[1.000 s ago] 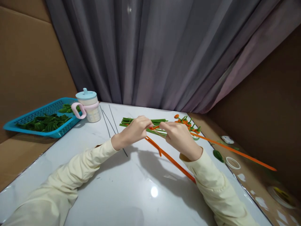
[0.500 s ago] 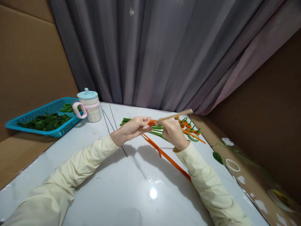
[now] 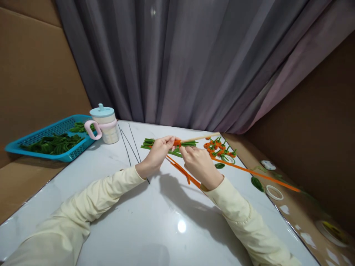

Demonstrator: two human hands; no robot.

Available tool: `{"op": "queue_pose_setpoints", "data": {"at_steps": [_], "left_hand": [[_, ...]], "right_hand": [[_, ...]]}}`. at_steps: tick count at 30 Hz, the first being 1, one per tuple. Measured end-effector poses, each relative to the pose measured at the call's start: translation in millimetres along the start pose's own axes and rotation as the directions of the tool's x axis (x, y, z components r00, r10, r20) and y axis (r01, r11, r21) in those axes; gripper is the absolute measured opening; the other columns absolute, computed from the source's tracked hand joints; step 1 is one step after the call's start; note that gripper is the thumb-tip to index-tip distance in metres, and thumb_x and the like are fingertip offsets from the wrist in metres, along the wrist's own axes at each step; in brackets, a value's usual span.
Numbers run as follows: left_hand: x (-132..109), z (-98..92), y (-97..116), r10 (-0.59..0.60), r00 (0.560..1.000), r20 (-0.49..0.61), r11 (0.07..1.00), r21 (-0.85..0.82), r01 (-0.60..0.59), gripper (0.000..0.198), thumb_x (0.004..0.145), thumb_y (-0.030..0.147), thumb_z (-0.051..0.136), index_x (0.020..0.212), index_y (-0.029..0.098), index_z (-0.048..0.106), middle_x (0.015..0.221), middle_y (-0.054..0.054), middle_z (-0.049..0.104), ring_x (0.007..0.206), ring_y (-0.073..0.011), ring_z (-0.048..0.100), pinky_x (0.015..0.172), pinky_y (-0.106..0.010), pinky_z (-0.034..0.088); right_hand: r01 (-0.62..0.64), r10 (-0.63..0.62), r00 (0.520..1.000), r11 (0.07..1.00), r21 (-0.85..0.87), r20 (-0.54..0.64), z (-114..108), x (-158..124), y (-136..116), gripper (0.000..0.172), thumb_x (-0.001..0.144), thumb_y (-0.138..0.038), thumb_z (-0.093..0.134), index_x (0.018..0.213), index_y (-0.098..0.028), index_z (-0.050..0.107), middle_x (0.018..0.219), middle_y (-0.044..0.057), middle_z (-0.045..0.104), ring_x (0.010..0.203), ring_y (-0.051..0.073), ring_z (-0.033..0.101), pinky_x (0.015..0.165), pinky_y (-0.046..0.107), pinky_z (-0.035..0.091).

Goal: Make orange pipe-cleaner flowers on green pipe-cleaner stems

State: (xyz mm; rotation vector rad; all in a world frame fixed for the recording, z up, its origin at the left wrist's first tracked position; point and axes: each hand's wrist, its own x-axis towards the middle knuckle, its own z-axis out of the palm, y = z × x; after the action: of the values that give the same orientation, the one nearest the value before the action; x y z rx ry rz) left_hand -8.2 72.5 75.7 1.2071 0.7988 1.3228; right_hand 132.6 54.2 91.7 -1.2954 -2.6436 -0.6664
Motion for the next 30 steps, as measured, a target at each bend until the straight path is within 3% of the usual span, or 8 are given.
{"op": "queue_pose_setpoints", "data": {"at_steps": [2, 6, 9, 12, 15, 19, 24, 30], "left_hand": [[-3.5, 1.3, -2.0, 0.212, 0.977, -0.031, 0.925, 0.329, -0.190, 0.022, 0.088, 0.024, 0.045, 0.076, 0.015, 0.060, 0.061, 0.001, 0.047, 0.058, -0.0111, 0.042, 0.057, -0.022, 0.034], [-6.2, -0.6, -9.8, 0.518, 0.837, 0.177, 0.514, 0.717, -0.470, 0.023, 0.084, 0.010, 0.039, 0.076, 0.018, 0.059, 0.073, -0.003, 0.059, 0.070, -0.0158, 0.052, 0.067, -0.026, 0.039], [-5.9, -3.1, -13.4, 0.520, 0.769, 0.371, 0.240, 0.801, -0.548, 0.029, 0.071, -0.003, 0.035, 0.075, 0.017, 0.057, 0.073, -0.005, 0.059, 0.072, -0.0190, 0.051, 0.072, -0.031, 0.040], [-5.4, -4.7, -7.7, 0.410, 0.784, 0.466, 0.128, 0.822, -0.555, 0.032, 0.060, -0.004, 0.036, 0.073, 0.015, 0.057, 0.070, -0.007, 0.057, 0.072, -0.0210, 0.050, 0.072, -0.033, 0.039], [-5.3, -6.1, 7.5, 0.289, 0.833, 0.473, 0.230, 0.810, -0.540, 0.028, 0.061, -0.003, 0.037, 0.066, 0.015, 0.057, 0.064, -0.004, 0.055, 0.065, -0.0179, 0.048, 0.064, -0.028, 0.037], [-5.6, -9.6, 28.8, 0.111, 0.909, 0.402, 0.572, 0.722, -0.389, 0.023, 0.080, 0.013, 0.042, 0.064, 0.016, 0.058, 0.052, 0.002, 0.042, 0.051, -0.0114, 0.038, 0.051, -0.023, 0.029], [-3.5, -11.4, 36.3, -0.097, 0.888, 0.450, 0.902, 0.416, -0.112, 0.020, 0.081, 0.026, 0.049, 0.067, 0.014, 0.057, 0.055, 0.004, 0.037, 0.051, -0.0092, 0.031, 0.049, -0.023, 0.022], [4.3, -5.7, 27.4, -0.285, 0.823, 0.492, 0.930, -0.067, 0.362, 0.012, 0.066, 0.004, 0.050, 0.058, 0.014, 0.049, 0.048, 0.005, 0.031, 0.048, -0.0078, 0.027, 0.050, -0.021, 0.028]], "right_hand": [[-0.023, 0.023, 1.000, 1.000, -0.012, 0.018, -4.6, -3.7, -2.8, 0.021, 0.082, -0.001, 0.035, 0.082, -0.014, 0.053, 0.068, 0.008, 0.059, 0.061, 0.020, 0.057, 0.047, 0.029, 0.017], [-0.042, 0.044, 0.999, 0.998, -0.037, 0.033, -8.8, -9.5, -7.7, 0.020, 0.082, -0.001, 0.036, 0.080, -0.012, 0.053, 0.064, 0.008, 0.057, 0.057, 0.020, 0.057, 0.046, 0.029, 0.017], [0.001, 0.000, 1.000, 0.998, -0.060, 0.024, -9.3, -10.3, -5.1, 0.020, 0.082, 0.000, 0.037, 0.080, -0.011, 0.054, 0.063, 0.008, 0.057, 0.058, 0.019, 0.056, 0.047, 0.029, 0.018], [0.081, -0.081, 0.997, 0.995, -0.066, -0.001, -9.8, -8.2, 6.1, 0.021, 0.082, 0.001, 0.037, 0.079, -0.012, 0.054, 0.063, 0.007, 0.056, 0.059, 0.019, 0.054, 0.049, 0.029, 0.019], [0.202, -0.203, 0.978, 0.979, -0.030, -0.040, -10.1, -5.7, 22.1, 0.022, 0.082, 0.000, 0.039, 0.077, -0.013, 0.056, 0.065, 0.005, 0.057, 0.062, 0.018, 0.051, 0.055, 0.029, 0.024], [0.333, -0.306, 0.935, 0.931, 0.149, -0.180, -9.7, -5.5, 38.5, 0.025, 0.080, 0.002, 0.037, 0.080, -0.014, 0.056, 0.066, 0.003, 0.055, 0.063, 0.016, 0.046, 0.060, 0.027, 0.030], [0.402, -0.266, 0.900, 0.813, 0.420, -0.346, -7.2, -5.8, 42.6, 0.026, 0.080, 0.002, 0.033, 0.071, -0.017, 0.049, 0.062, 0.000, 0.047, 0.058, 0.011, 0.042, 0.056, 0.022, 0.031], [0.347, -0.099, 0.843, 0.852, 0.392, -0.529, 8.1, 2.0, 35.3, 0.028, 0.079, 0.002, 0.029, 0.083, -0.017, 0.049, 0.073, 0.004, 0.057, 0.069, 0.015, 0.053, 0.062, 0.023, 0.039]]}}
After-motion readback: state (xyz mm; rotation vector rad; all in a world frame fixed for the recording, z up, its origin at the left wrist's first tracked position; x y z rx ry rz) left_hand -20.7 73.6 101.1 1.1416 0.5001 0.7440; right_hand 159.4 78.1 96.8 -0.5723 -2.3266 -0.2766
